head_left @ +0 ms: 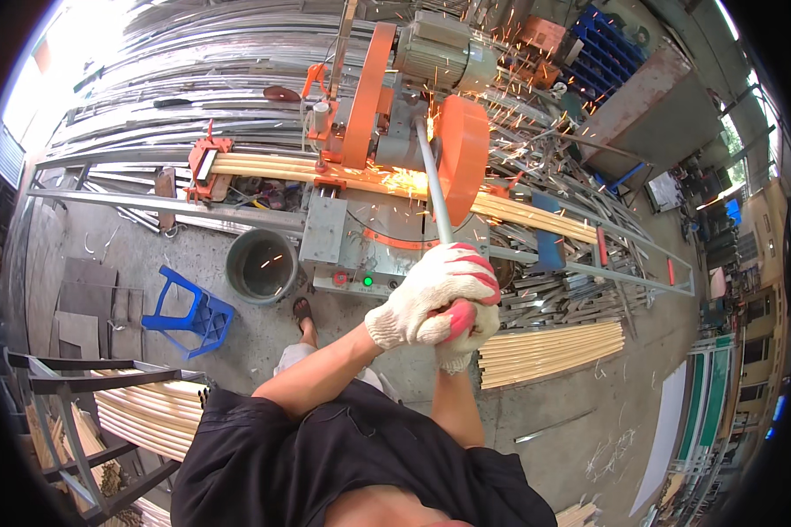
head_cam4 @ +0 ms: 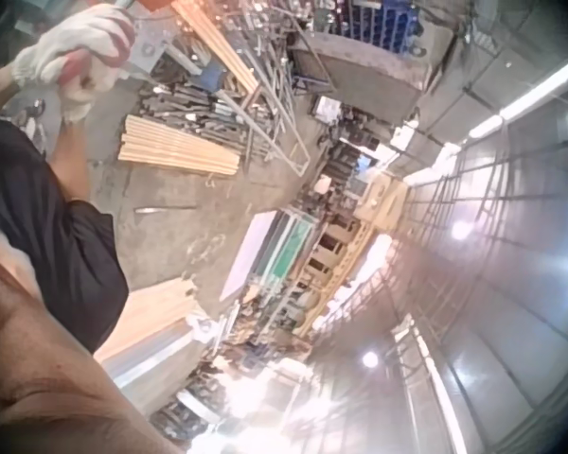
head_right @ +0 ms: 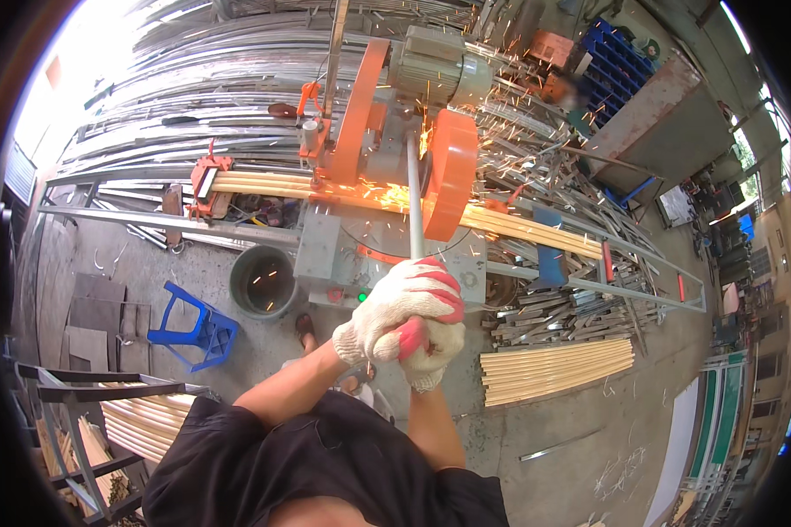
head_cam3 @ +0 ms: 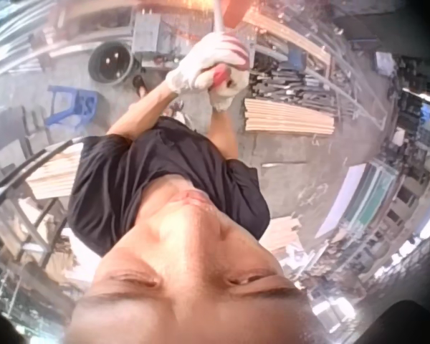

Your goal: The person picks up a bundle of metal tubes and places them into a circular saw machine. They operate the saw lever to cut the tubes and then remove the shortened tubes from the machine.

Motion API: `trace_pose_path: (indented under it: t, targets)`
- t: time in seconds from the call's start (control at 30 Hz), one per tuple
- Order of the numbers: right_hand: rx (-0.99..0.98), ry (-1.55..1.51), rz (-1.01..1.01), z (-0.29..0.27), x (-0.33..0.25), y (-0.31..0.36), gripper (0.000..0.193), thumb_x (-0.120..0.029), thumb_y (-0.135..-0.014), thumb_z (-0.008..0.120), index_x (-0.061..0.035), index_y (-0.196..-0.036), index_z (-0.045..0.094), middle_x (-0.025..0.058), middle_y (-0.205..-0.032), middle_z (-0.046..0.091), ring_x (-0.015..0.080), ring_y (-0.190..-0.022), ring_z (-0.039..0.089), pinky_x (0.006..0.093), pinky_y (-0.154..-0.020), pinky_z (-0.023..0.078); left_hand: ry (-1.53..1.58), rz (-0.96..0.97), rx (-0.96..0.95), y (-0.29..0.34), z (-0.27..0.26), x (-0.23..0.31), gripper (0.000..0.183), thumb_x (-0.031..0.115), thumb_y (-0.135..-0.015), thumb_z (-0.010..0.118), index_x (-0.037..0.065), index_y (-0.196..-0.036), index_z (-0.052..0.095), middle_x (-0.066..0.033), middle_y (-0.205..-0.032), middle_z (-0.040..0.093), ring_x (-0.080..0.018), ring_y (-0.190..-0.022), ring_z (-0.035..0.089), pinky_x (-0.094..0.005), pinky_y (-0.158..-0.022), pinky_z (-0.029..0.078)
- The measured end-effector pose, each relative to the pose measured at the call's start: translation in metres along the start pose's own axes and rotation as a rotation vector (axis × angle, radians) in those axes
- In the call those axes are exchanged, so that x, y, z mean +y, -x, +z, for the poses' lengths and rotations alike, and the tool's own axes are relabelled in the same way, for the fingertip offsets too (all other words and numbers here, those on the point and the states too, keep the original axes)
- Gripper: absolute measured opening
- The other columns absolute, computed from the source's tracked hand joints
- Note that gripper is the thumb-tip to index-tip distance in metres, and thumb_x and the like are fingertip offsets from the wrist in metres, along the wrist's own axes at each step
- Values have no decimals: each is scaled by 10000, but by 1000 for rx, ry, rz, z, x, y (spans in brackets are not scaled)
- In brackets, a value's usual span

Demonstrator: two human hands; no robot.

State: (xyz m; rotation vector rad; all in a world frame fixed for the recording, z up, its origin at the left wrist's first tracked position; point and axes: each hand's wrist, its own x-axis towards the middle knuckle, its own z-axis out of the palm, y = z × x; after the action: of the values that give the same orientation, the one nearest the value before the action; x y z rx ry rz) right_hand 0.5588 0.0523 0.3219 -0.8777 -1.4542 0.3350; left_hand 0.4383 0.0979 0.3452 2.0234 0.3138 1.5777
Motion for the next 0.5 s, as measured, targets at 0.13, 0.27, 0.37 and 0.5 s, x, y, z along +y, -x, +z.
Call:
trace_pose_path:
  t: [0.13,0.27,0.37,0.5]
  targets:
    - [46,7,12,4,-2,2,118,-130,-771,683,-34,-717,724,71,-715,699,193,-657,677,312,-641,515,37,12,15,4,1,-5,338,277,-772,603,85,-1031,706,-113,-1059,698,-359,-1041,640,-490,-960,483]
    - [53,74,3,3,9,14,304,-332,-877,692,-71,-733,633,34,-774,658,170,-696,619,316,-644,465,78,26,0,6,2,-10,370,313,-762,600,85,-1037,701,-117,-1063,698,-371,-1044,635,-501,-955,480]
    - [63,150,-19,3,12,17,309,-339,-891,682,-70,-753,620,34,-807,656,162,-710,613,313,-648,466,83,3,-19,11,2,-14,412,379,-786,578,95,-1060,695,-126,-1069,692,-397,-1060,625,-521,-962,466]
    - [74,137,37,7,11,19,331,-343,-926,631,-67,-748,591,30,-807,628,147,-718,594,298,-646,458,71,-7,0,11,0,-10,341,267,-765,580,85,-1024,705,-124,-1049,688,-393,-1036,621,-513,-952,470]
